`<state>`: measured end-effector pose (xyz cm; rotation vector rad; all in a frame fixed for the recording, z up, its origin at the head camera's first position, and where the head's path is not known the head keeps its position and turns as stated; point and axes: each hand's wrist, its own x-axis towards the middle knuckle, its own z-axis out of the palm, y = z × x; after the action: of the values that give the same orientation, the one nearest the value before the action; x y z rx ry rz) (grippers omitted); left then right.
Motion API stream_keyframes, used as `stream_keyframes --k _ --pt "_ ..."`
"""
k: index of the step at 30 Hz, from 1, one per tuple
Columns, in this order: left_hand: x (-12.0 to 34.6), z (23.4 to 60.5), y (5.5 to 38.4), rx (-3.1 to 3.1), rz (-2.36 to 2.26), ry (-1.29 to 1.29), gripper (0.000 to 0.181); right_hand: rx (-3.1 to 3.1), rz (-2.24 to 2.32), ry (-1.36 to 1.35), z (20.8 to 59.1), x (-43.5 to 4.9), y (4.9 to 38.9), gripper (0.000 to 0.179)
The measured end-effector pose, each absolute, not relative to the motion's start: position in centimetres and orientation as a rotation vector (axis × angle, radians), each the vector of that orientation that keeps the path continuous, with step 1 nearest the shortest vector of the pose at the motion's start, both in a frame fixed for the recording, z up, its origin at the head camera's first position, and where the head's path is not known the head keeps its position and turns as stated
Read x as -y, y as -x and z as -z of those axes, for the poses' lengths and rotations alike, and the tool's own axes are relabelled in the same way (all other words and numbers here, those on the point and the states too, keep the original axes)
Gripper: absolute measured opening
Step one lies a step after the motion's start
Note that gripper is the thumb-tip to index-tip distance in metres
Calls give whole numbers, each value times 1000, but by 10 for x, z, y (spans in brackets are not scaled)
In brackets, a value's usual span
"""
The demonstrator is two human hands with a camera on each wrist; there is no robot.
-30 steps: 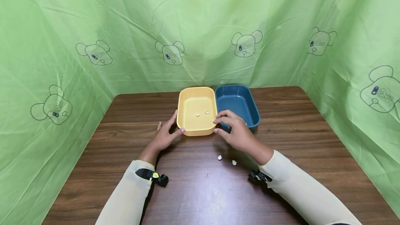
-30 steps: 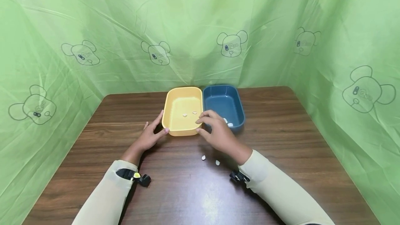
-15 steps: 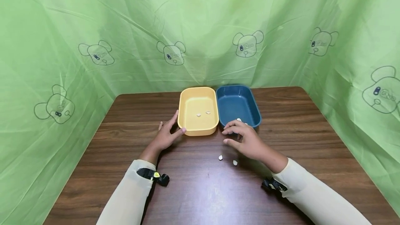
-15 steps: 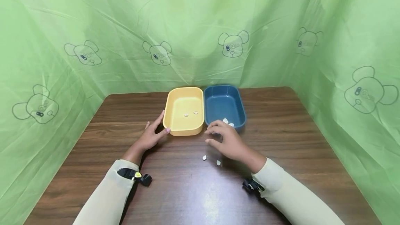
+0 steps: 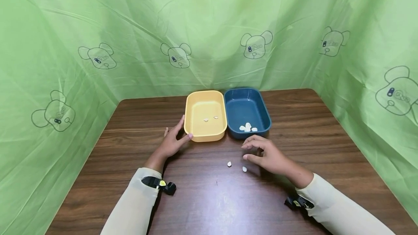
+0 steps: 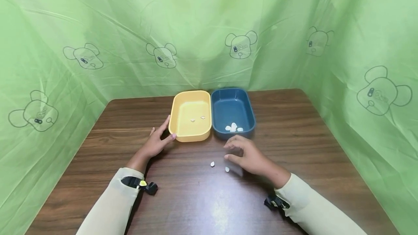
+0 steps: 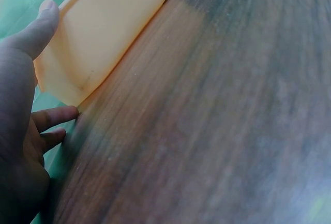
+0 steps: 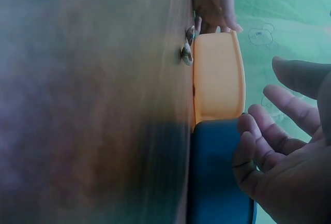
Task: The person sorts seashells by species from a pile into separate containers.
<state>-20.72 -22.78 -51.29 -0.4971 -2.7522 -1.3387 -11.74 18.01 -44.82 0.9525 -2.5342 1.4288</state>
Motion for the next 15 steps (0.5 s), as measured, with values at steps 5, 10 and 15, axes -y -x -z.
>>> stream_keyframes --k 5,10,15 --pt "231 518 210 2757 1320 492 94 2567 -1465 -954 453 -185 114 18" --pt "227 509 205 2776 1335 484 94 2611 -1446 -999 458 -189 113 19" --pt "225 502 203 2822 1329 446 93 2677 -1416 -1015 467 -190 114 22"
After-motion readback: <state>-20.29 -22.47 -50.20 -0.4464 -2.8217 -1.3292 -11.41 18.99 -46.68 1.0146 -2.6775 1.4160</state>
